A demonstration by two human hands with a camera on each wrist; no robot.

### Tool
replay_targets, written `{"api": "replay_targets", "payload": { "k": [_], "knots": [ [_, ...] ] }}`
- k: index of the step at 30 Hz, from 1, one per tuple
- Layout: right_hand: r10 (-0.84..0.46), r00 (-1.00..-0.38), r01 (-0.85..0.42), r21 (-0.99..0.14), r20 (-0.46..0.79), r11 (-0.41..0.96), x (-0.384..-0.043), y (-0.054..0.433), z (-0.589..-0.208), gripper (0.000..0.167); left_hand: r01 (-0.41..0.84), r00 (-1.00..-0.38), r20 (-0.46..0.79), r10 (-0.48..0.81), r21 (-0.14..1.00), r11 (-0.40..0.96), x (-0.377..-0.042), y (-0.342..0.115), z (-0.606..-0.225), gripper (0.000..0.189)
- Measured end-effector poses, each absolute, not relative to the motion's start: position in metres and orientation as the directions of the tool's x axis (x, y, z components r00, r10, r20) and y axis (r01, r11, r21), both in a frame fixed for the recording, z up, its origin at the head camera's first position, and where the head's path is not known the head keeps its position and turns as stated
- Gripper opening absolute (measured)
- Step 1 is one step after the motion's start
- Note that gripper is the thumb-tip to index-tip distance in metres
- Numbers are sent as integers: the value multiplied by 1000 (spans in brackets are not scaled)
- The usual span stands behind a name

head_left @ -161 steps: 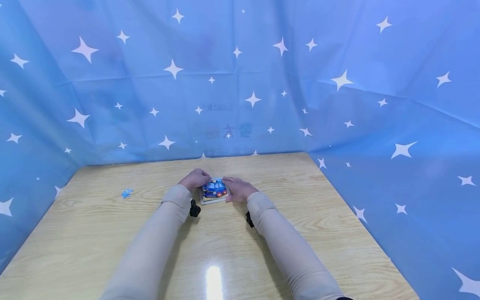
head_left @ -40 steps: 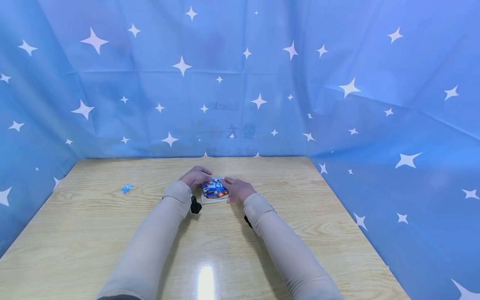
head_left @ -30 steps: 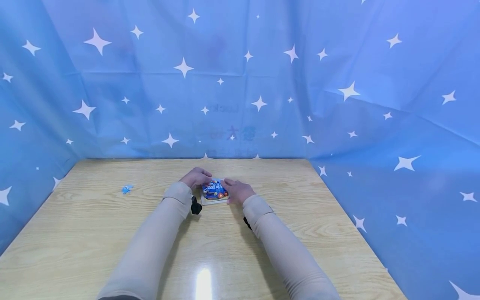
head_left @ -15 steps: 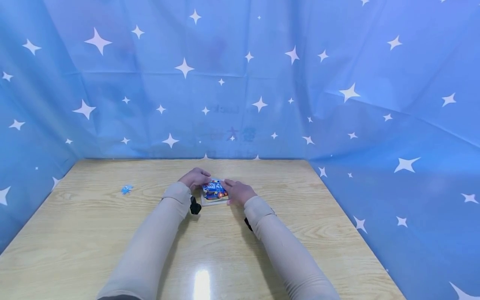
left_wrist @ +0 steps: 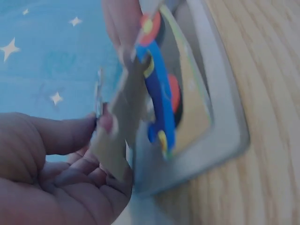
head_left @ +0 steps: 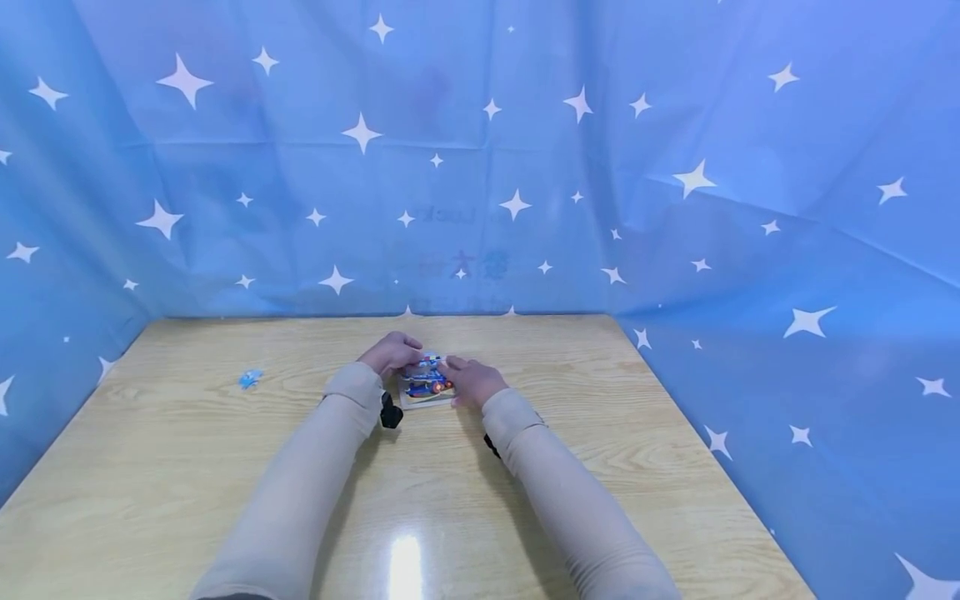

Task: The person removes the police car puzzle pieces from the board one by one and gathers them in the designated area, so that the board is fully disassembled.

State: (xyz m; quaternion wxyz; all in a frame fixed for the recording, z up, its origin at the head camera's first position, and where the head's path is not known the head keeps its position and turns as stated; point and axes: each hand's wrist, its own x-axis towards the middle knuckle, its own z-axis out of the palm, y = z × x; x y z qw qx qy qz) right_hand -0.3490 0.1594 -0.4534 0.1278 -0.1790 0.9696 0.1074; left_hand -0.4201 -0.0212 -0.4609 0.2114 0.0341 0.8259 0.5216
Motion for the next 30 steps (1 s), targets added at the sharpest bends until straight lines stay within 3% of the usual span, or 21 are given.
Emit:
{"api": "replay_targets", "payload": {
  "k": [11, 30],
  "knots": [
    [-320, -897, -379, 157, -306, 912, -356, 158, -461, 80, -148, -923, -291, 251, 873, 465, -424, -29, -462, 41],
    [-335, -889, -352, -1, -313, 936, -359, 164, -459, 80, -175, -934, -276, 228, 908, 381, -419, -67, -463, 47]
  ]
}}
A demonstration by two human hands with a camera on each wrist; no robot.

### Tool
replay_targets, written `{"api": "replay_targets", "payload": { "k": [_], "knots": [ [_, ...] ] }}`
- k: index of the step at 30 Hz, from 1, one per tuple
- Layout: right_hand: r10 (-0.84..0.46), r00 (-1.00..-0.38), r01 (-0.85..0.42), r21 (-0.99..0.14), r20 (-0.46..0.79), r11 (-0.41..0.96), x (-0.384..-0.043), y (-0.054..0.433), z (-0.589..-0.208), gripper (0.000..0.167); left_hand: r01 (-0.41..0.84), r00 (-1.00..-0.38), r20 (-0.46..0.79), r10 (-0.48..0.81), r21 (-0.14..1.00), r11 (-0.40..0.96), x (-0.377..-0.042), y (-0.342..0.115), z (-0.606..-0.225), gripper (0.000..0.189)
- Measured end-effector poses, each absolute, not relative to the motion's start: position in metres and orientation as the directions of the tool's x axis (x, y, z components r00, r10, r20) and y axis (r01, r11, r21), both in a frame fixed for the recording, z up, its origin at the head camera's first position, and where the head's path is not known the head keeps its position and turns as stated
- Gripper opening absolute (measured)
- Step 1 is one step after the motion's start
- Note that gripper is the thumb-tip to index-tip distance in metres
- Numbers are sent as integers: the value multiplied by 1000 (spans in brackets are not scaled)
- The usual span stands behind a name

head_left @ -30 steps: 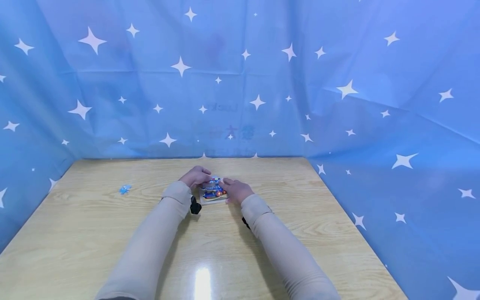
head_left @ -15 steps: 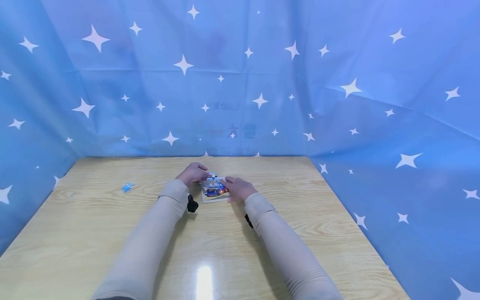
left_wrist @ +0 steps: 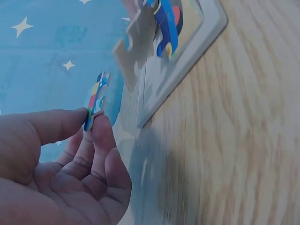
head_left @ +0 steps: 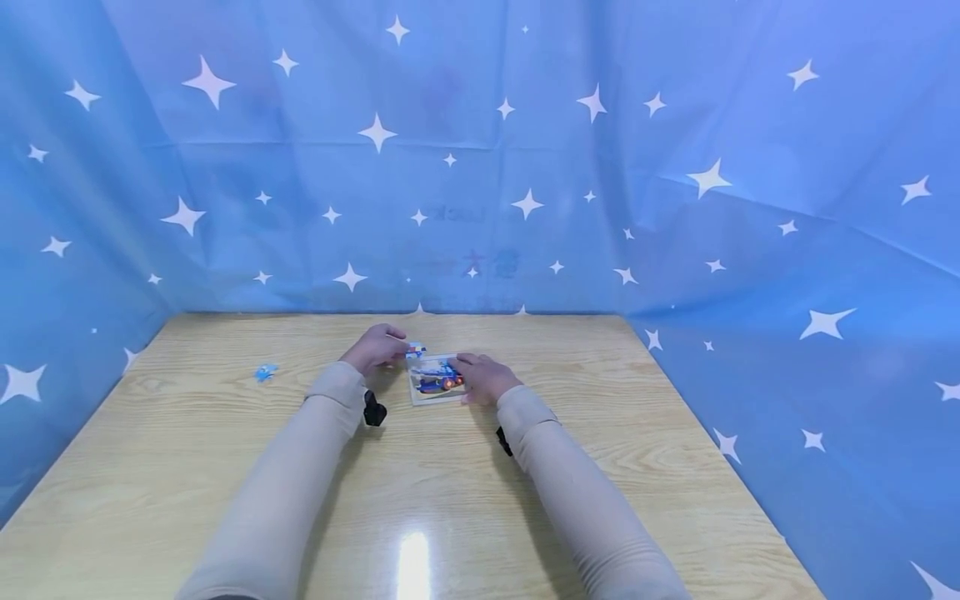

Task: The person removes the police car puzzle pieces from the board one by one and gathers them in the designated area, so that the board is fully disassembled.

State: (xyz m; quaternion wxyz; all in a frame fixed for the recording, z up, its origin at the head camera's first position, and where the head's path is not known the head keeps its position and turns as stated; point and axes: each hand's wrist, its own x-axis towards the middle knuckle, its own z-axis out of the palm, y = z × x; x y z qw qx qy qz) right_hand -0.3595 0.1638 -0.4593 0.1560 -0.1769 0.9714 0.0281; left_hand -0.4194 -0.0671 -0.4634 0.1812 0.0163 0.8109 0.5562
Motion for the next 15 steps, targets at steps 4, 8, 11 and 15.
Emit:
{"api": "replay_targets", "payload": {
  "k": [4, 8, 11, 15],
  "knots": [
    [-343, -891, -352, -25, -298, 936, -359, 166, -460, 83, -184, -933, -277, 231, 916, 356, -418, -71, -462, 46],
    [-360, -885, -357, -64, -295, 932, -358, 169, -461, 79, -183, -932, -269, 243, 928, 326, -415, -74, -461, 48],
    [-371, -879, -363, -82, -299, 928, -357, 170, -461, 77, -177, -935, -260, 241, 931, 321, -414, -75, -462, 49],
    [-383, -876, -375, -83, -293, 923, -356, 169, -460, 79, -181, -938, -258, 231, 933, 310, -413, -77, -461, 49]
  ]
}}
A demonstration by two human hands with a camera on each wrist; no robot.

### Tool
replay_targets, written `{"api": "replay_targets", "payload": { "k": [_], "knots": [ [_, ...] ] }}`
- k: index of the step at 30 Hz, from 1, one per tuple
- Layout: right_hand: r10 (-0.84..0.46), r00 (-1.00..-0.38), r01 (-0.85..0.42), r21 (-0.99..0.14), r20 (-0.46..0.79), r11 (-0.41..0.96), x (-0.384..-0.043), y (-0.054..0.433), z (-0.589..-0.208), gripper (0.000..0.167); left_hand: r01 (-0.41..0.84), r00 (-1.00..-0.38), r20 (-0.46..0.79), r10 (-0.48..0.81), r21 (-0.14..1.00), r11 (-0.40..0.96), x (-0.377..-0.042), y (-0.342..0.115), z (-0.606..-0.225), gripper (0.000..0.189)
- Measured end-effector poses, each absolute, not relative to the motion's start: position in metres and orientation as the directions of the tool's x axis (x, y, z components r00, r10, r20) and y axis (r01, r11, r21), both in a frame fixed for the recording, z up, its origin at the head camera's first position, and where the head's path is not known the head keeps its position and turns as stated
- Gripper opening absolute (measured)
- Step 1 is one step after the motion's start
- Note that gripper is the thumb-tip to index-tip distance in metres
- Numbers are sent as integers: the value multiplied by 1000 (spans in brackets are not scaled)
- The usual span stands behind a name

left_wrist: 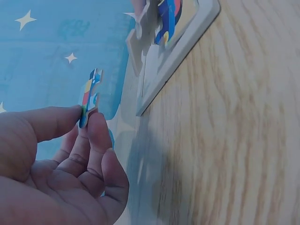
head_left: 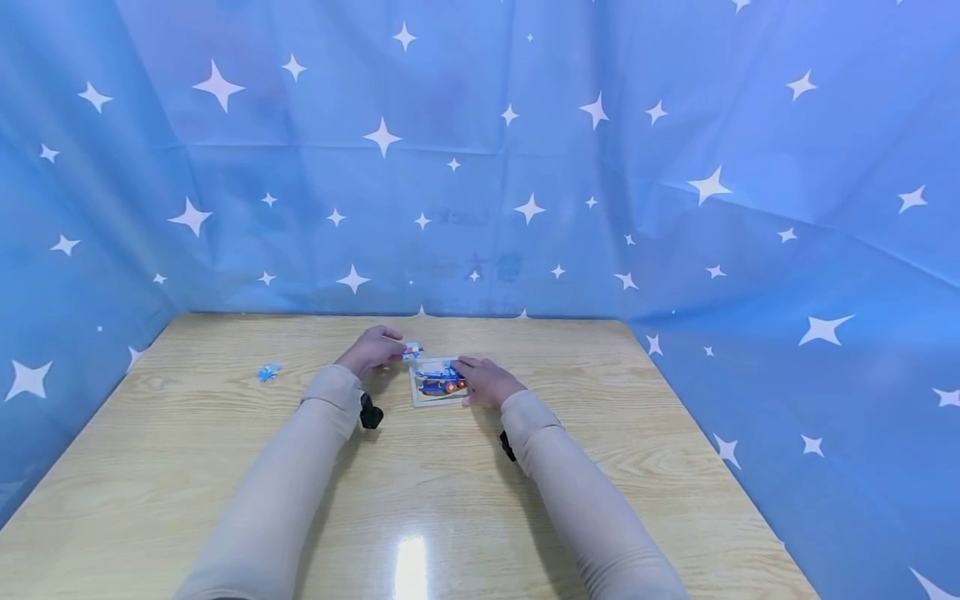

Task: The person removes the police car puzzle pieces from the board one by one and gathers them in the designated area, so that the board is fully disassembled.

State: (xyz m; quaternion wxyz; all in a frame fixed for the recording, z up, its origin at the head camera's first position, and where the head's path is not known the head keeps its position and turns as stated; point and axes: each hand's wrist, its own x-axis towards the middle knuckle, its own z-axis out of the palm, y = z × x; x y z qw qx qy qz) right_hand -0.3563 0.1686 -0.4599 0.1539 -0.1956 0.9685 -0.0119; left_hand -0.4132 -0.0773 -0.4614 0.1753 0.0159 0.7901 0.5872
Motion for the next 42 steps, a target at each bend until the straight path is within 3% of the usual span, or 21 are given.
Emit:
{"api": "replay_targets", "payload": {
  "k": [8, 30, 42],
  "knots": [
    [-387, -876, -367, -125, -288, 922, -355, 171, -463, 76, -182, -938, -256, 234, 938, 295, -411, -84, -462, 48],
    [-332, -851, -359, -9, -407, 933, -355, 167, -459, 72, -146, -947, -221, 232, 942, 301, -408, -105, -461, 48],
    [-345, -862, -359, -32, -372, 933, -353, 169, -459, 73, -156, -947, -228, 227, 943, 294, -403, -130, -467, 31]
  ]
}}
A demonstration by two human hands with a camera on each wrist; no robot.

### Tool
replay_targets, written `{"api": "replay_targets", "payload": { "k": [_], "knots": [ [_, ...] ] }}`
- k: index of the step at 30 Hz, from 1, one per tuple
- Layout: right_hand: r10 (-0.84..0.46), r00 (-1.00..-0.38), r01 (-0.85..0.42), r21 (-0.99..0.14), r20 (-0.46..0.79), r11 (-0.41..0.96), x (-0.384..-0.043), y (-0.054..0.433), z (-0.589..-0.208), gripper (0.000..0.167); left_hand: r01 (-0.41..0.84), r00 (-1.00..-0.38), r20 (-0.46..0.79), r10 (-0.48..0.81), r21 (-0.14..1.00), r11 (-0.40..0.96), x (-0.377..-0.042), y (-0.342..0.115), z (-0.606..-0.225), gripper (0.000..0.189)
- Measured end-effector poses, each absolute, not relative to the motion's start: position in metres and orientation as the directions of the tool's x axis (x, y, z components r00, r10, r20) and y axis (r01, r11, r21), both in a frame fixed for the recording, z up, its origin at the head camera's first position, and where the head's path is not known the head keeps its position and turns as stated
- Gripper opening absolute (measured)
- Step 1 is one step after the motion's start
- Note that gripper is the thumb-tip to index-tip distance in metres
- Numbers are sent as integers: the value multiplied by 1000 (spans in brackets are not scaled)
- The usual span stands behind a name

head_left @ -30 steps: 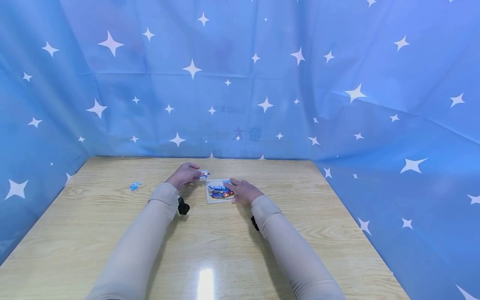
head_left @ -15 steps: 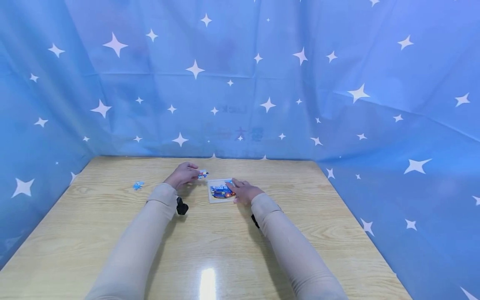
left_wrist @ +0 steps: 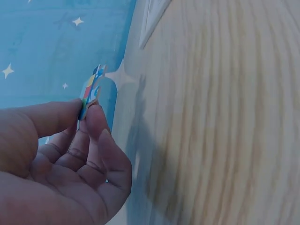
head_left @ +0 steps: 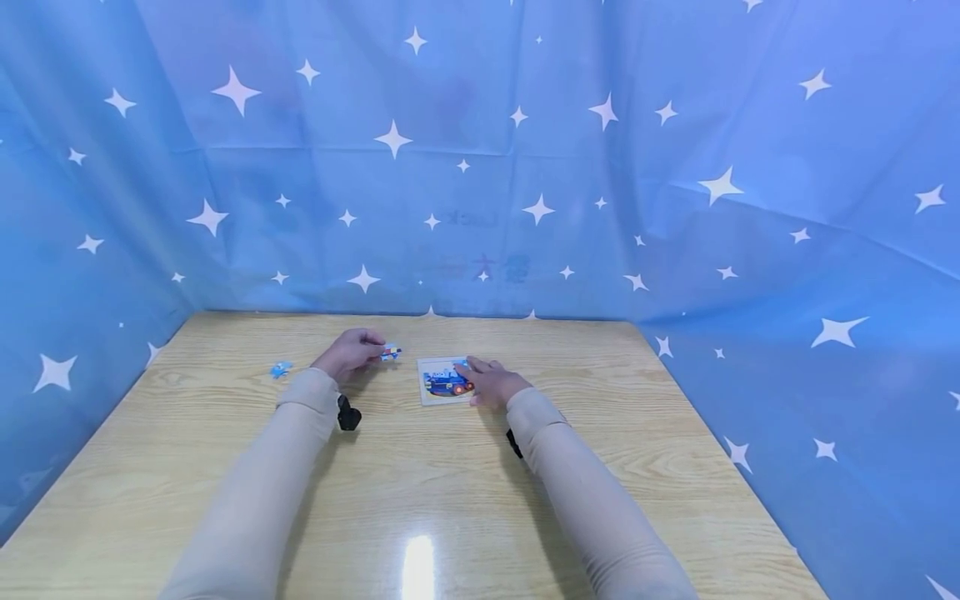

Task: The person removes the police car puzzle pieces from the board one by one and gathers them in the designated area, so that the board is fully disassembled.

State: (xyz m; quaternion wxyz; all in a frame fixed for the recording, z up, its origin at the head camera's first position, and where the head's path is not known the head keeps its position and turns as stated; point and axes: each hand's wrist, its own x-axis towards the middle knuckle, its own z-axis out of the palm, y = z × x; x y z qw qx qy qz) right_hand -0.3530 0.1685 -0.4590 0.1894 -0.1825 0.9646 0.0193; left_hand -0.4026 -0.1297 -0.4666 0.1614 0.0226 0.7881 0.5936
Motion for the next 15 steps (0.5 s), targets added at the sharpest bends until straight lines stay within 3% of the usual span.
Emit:
{"api": "replay_targets", "payload": {
  "k": [11, 15],
  "knots": [
    [-316, -864, -339, -13, -393, 941, -363, 169, -469, 74, -94, -966, -172, 190, 927, 364, -400, -151, -468, 31],
    [-321, -863, -344, -13, -389, 939, -363, 170, -470, 74, -121, -963, -184, 198, 949, 291, -396, -157, -465, 34]
  ]
}}
